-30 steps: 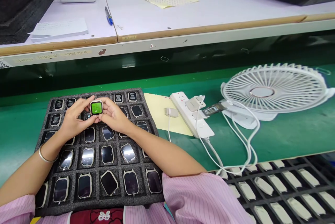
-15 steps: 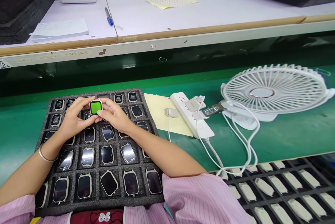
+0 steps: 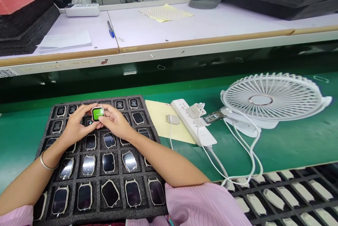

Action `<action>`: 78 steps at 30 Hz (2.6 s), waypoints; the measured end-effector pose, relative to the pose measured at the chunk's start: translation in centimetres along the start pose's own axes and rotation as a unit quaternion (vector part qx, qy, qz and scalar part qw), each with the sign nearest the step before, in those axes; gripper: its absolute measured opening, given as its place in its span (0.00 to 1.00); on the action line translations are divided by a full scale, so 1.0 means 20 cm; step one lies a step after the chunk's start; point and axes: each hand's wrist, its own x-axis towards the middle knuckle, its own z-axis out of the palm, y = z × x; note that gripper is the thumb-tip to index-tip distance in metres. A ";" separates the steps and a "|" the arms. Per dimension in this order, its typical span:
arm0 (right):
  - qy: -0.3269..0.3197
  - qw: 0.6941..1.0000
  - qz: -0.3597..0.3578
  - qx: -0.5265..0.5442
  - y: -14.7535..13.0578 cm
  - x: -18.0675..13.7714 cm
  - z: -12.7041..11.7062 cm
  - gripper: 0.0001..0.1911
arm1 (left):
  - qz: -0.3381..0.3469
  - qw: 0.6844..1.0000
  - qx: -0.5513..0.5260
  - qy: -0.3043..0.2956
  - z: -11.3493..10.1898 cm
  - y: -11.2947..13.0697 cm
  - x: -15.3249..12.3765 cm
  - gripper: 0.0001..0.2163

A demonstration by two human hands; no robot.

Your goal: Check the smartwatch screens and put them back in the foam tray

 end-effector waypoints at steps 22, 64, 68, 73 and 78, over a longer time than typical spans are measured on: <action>-0.019 0.999 -0.011 -0.026 -0.02 -0.01 0.00 0.22 | -0.001 1.000 0.009 0.001 0.00 0.00 0.00 0.23; -0.018 0.999 -0.005 -0.033 -0.03 -0.01 0.00 0.23 | 0.003 1.000 0.004 0.001 0.00 0.01 0.00 0.23; -0.014 0.999 0.000 -0.030 -0.03 -0.01 0.00 0.23 | 0.003 1.000 0.007 0.002 0.00 0.01 0.00 0.22; -0.009 0.999 0.000 -0.044 -0.03 -0.01 0.00 0.22 | -0.002 1.000 0.010 -0.002 0.00 0.00 0.00 0.22; -0.013 0.999 0.002 -0.043 -0.04 -0.01 0.00 0.23 | 0.000 1.000 0.012 -0.001 0.00 0.00 0.00 0.22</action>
